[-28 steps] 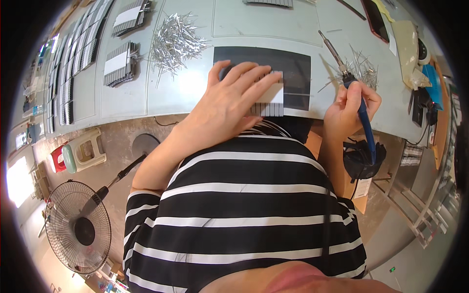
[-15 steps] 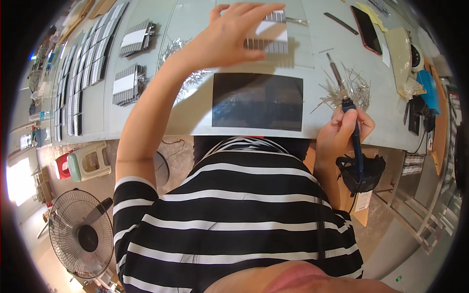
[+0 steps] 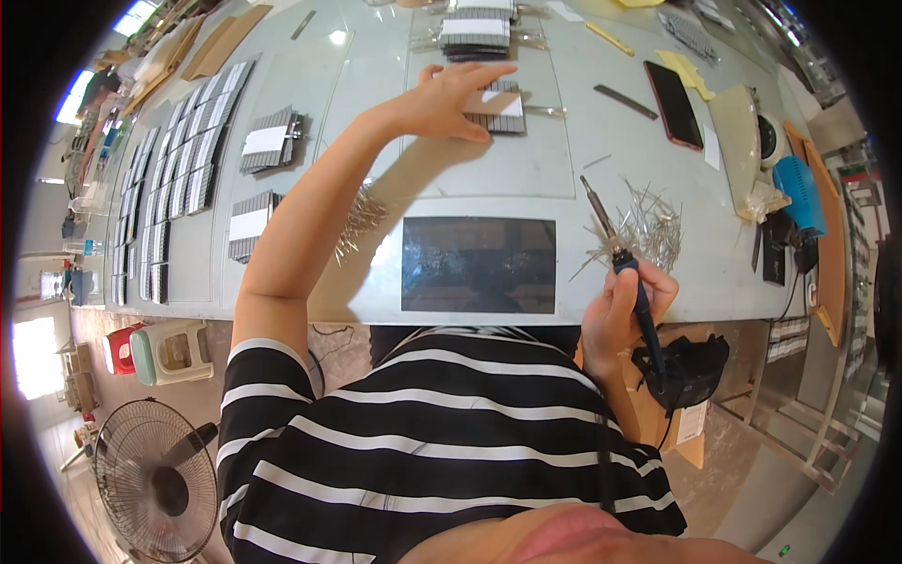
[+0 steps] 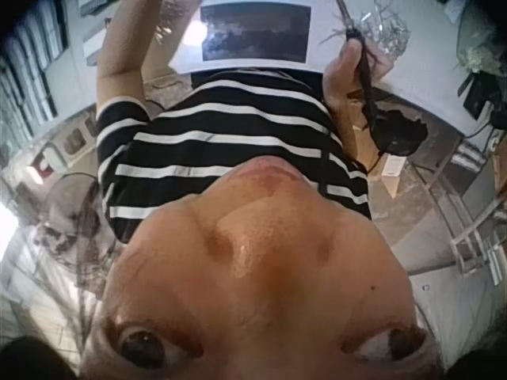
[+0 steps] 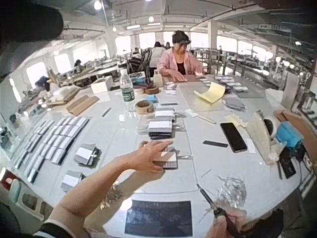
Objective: Soldering wires onto electrical components using a template.
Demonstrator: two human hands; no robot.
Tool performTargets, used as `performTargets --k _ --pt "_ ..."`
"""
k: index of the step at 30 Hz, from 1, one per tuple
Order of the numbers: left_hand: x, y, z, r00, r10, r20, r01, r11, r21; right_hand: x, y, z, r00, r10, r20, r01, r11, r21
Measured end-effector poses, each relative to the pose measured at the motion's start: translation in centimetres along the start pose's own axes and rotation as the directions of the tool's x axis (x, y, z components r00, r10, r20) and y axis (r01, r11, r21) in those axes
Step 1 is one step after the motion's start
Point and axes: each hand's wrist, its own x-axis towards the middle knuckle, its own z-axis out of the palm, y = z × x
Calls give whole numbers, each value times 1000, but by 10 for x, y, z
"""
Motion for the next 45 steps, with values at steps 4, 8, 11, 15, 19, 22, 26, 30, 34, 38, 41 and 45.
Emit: performTargets --k 4,8,11,15,19,22,26,30,34,38,41,45 --pt "1 0 0 999 -26 40 25 1000 11 0 4 0 999 -32 32 33 998 -49" --pt "-27 16 -16 999 -8 -34 10 998 63 1 1 3 999 32 14 -32 999 -28" --pt "-85 26 -52 999 -45 -13 47 972 230 3 7 -1 1000 10 5 -9 997 -72" --pt "-188 2 -89 967 -250 -42 250 915 317 7 2 13 998 49 -37 -53 994 -100" --pt "-263 -23 -113 953 -278 -116 300 916 265 17 5 1 999 6 43 0 991 -134" --pt "-285 -33 -116 965 -238 -110 260 921 291 21 8 12 999 -15 -49 3 969 -247" --pt "-284 -39 -108 961 -265 -81 277 930 242 23 6 10 1000 3 11 0 964 -265" --pt "-282 -53 -106 962 -270 -35 272 944 189 23 6 9 999 9 50 6 960 -280" --pt "-278 -60 -104 977 -213 25 209 971 113 21 11 12 997 -54 46 65 954 -292" --pt "-275 -44 -111 962 -267 55 261 960 101 20 11 14 996 -44 72 62 958 -279" --pt "-271 -42 -116 962 -262 77 253 961 109 20 8 14 996 -48 71 67 956 -287" --pt "-270 -42 -120 954 -289 75 278 952 128 19 5 15 990 -73 121 104 956 -274"
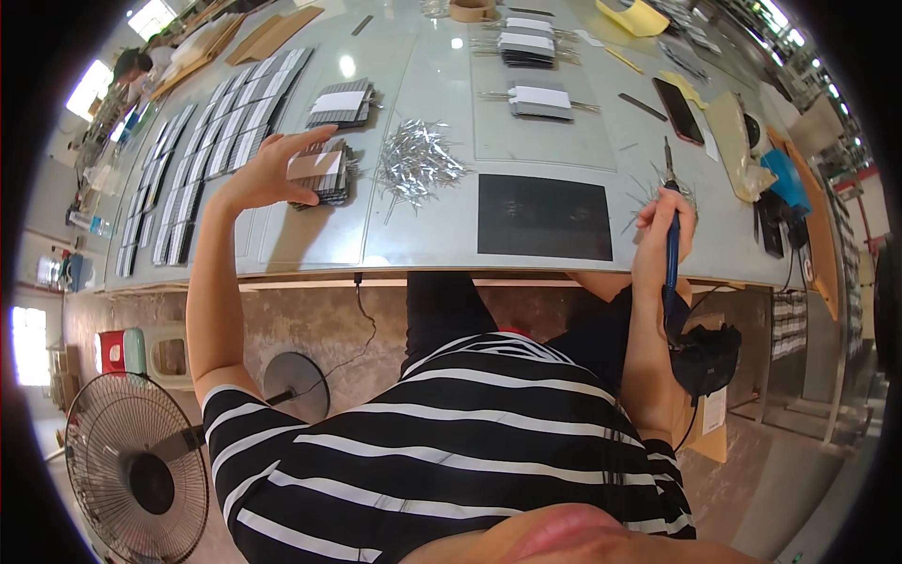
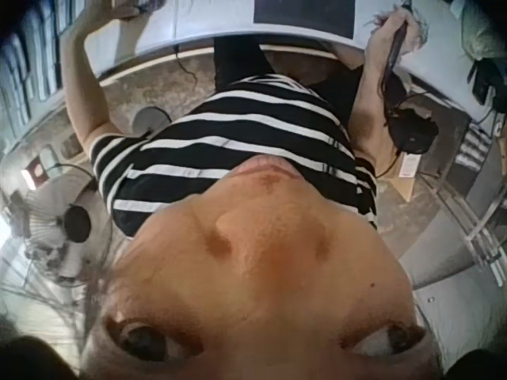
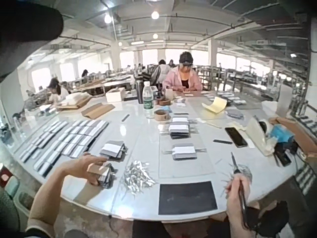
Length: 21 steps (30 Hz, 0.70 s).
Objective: Soldering wires onto electrical components using a template.
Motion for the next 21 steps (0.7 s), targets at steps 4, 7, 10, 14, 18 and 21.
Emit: performTargets --k 4,7,10,14,18,21 --pt "-2 5 -12 997 8 -76 -5 999 44 -2 -3 2 1000 -12 -18 12 1000 -1" --pt "-4 26 -20 985 -29 -172 48 993 109 -2 1 2 1000 -10 -17 10 999 38" --pt "5 61 -14 952 181 -246 -136 972 190 -2 1 1 997 66 -46 -63 996 54" --pt "37 139 16 865 436 -249 -390 896 214 -1 -7 4 999 3 -36 2 992 128" --pt "67 191 72 864 469 -181 -440 880 177 6 -5 5 994 -113 12 113 991 -66" --pt "81 208 96 850 483 -210 -459 875 153 23 -8 -17 896 -286 340 378 894 -242"
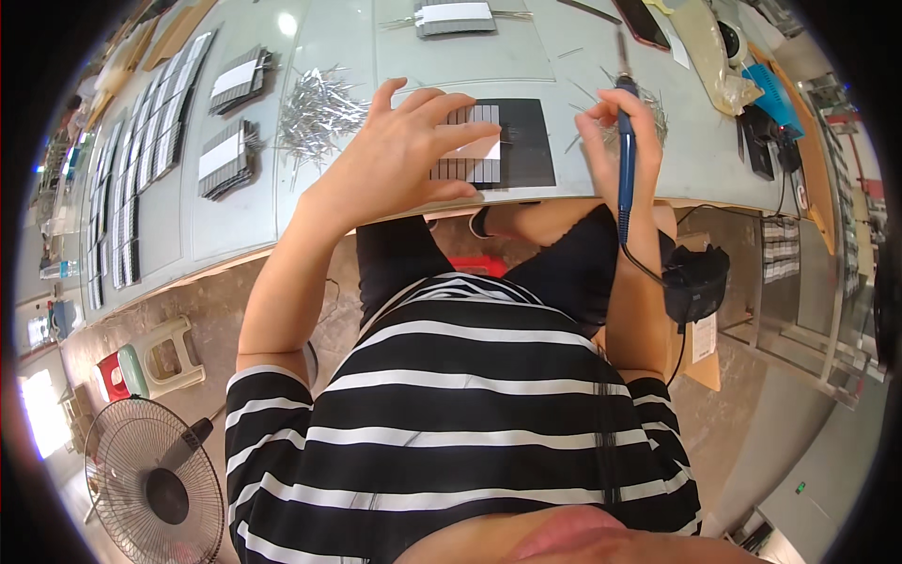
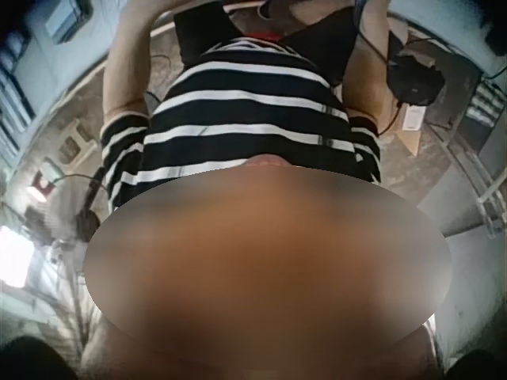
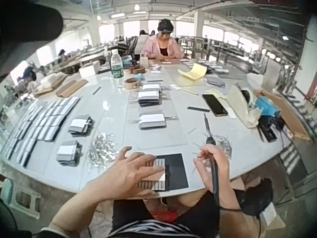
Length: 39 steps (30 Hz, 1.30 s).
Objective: Soldering wires onto electrical components using a template.
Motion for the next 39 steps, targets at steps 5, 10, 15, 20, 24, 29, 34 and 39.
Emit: performTargets --k 5,10,15,20,24,29,34,39 --pt "3 2 15 998 -57 33 59 996 -60 8 16 -28 910 -113 399 169 980 -106" --pt "1 2 17 994 -78 70 83 994 -75 1 9 -21 904 -45 424 108 986 -126" --pt "-3 11 20 985 -168 29 170 976 -138 -8 -18 11 934 -3 357 102 961 -259" --pt "-8 13 26 977 -212 14 212 964 -158 1 -3 2 974 -59 220 66 998 -25" --pt "-9 15 28 971 -238 -14 232 958 -165 -11 -8 -9 987 64 147 -47 992 -114" --pt "-6 15 31 976 -219 -19 213 963 -167 -20 -27 3 973 120 198 -70 967 -244" --pt "-6 15 32 982 -186 -31 179 971 -161 -19 -30 3 945 234 227 -124 903 -412" --pt "-5 14 34 977 -179 -114 161 975 -150 -16 -22 10 964 197 178 -133 939 -318"
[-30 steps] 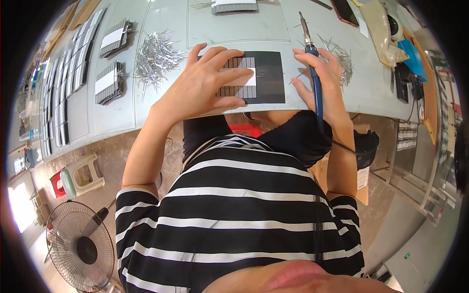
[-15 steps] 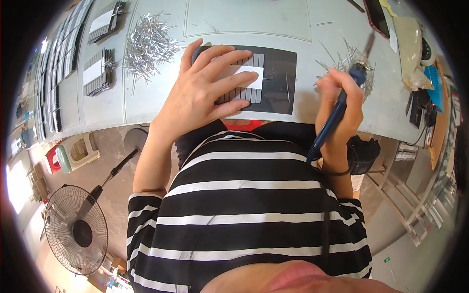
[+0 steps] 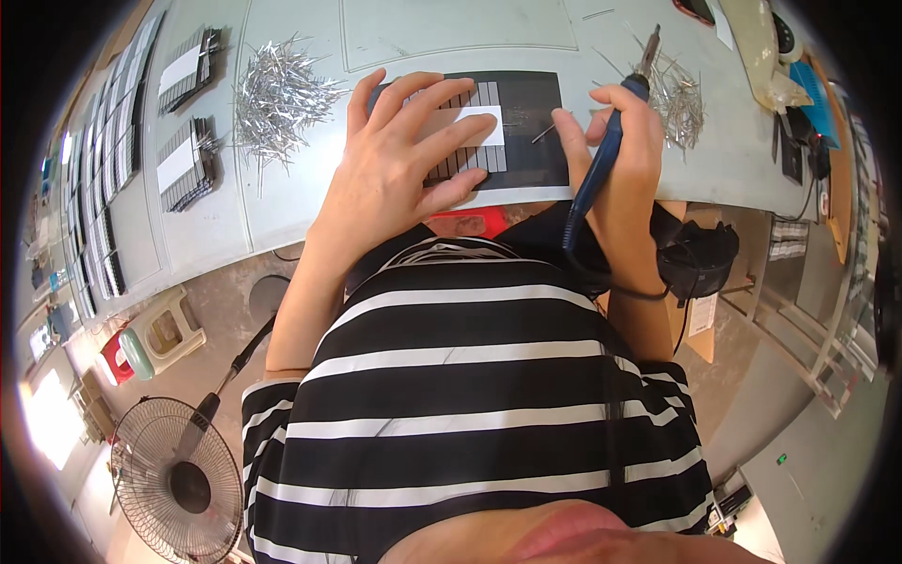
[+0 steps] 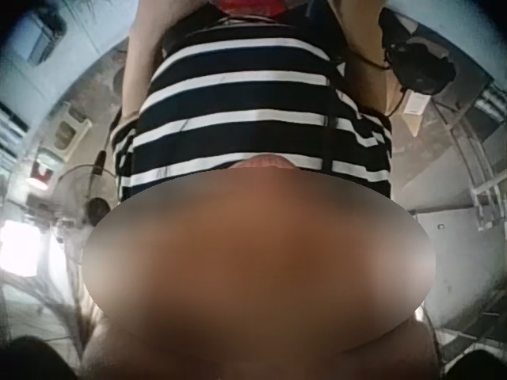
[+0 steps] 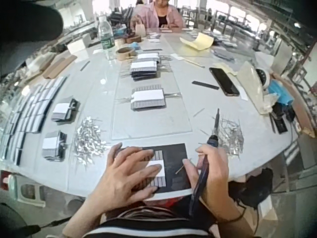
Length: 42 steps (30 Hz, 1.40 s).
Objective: Soldering wires onto electrical components using a template.
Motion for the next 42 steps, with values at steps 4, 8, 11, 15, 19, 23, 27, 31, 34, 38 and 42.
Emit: performTargets --k 4,8,11,15,19,23,27,31,34,38,42 --pt "-1 -2 1 999 37 -25 -38 999 -5 16 6 -5 989 -99 106 83 985 149" --pt "-3 -2 2 999 46 1 -46 999 -5 14 2 4 960 -223 169 200 969 143" --pt "-4 1 -1 998 27 49 -27 1000 -1 9 -1 10 963 -207 172 190 976 110" --pt "1 4 -4 994 15 108 -17 1000 20 7 -3 16 979 -154 132 148 987 59" --pt "5 8 -8 986 11 164 -26 996 88 8 -5 11 988 -104 112 88 986 139" --pt "9 10 -13 977 7 213 -36 991 132 9 0 2 992 -120 44 111 978 175" --pt "11 8 -14 969 34 246 -72 986 149 8 5 -3 995 -77 69 62 979 192" --pt "13 9 -16 960 37 276 -86 983 165 11 7 -5 981 -139 138 113 978 178" --pt "13 9 -15 957 31 289 -85 981 175 12 5 -1 974 -153 168 125 978 165" --pt "13 10 -14 955 26 296 -84 979 186 11 6 3 971 -132 201 105 984 142" --pt "9 10 -10 966 13 259 -61 982 181 11 3 3 972 -126 197 106 988 113"
